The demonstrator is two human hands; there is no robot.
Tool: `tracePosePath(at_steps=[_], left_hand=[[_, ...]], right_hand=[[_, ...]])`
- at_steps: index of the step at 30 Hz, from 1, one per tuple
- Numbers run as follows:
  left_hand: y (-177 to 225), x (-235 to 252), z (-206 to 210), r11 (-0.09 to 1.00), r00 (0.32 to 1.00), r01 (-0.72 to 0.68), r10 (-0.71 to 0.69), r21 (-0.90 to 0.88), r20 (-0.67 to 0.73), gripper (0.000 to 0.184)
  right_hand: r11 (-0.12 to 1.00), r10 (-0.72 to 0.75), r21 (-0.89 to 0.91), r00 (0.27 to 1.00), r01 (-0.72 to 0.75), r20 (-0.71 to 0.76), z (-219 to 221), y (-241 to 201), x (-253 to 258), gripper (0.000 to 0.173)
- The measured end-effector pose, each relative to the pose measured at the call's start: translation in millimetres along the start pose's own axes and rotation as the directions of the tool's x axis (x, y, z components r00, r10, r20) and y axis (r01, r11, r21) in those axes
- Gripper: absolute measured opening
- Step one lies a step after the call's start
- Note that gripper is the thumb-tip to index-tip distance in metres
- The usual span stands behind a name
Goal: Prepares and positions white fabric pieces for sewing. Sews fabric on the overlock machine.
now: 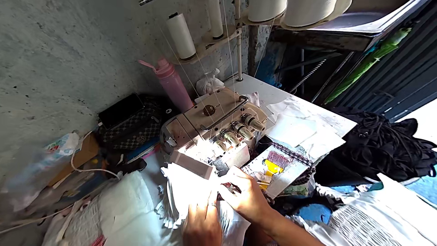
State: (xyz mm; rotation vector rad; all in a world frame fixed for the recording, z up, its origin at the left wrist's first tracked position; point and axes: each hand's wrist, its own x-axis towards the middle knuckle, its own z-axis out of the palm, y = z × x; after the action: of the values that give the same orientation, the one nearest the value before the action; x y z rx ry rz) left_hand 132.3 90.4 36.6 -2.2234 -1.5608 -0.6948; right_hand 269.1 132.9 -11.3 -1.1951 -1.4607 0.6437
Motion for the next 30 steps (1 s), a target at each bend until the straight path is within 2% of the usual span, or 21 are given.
tracePosePath(at_steps=[5,17,20,27,30], left_hand=[[-5,6,-3,0.999,0.999,-0.007,0.009,-0.053,0.04,0.028],[-16,17,-6,0.999,0.991,-0.024,0.028,-0.033,0.128,0.029],[-19,19,-4,0.999,0.992,-0.019,0.023,-0.032,0.12,0.02],[-36,24,0,0.996,0.998,0.017,-0.011,-0.089,0.07,0.021],[-39,24,0,0.994,0.997,0.016,-0.008,-0.105,0.074,0.02]], right_hand=[[1.0,0.01,-0.027,1.0,-0.01,-0.003,-2,-2,3,0.017],[0.999,0.051,-0.01,0.999,-0.051,0.001,4,-6,16,0.021],[0.998,0.065,0.016,0.998,-0.065,-0.001,4,-7,20,0.021],[0.998,0.058,0.038,0.998,-0.057,-0.039,8,-7,22,0.02],[0.996,0.052,0.078,0.996,-0.046,-0.075,11,0,9,0.022]])
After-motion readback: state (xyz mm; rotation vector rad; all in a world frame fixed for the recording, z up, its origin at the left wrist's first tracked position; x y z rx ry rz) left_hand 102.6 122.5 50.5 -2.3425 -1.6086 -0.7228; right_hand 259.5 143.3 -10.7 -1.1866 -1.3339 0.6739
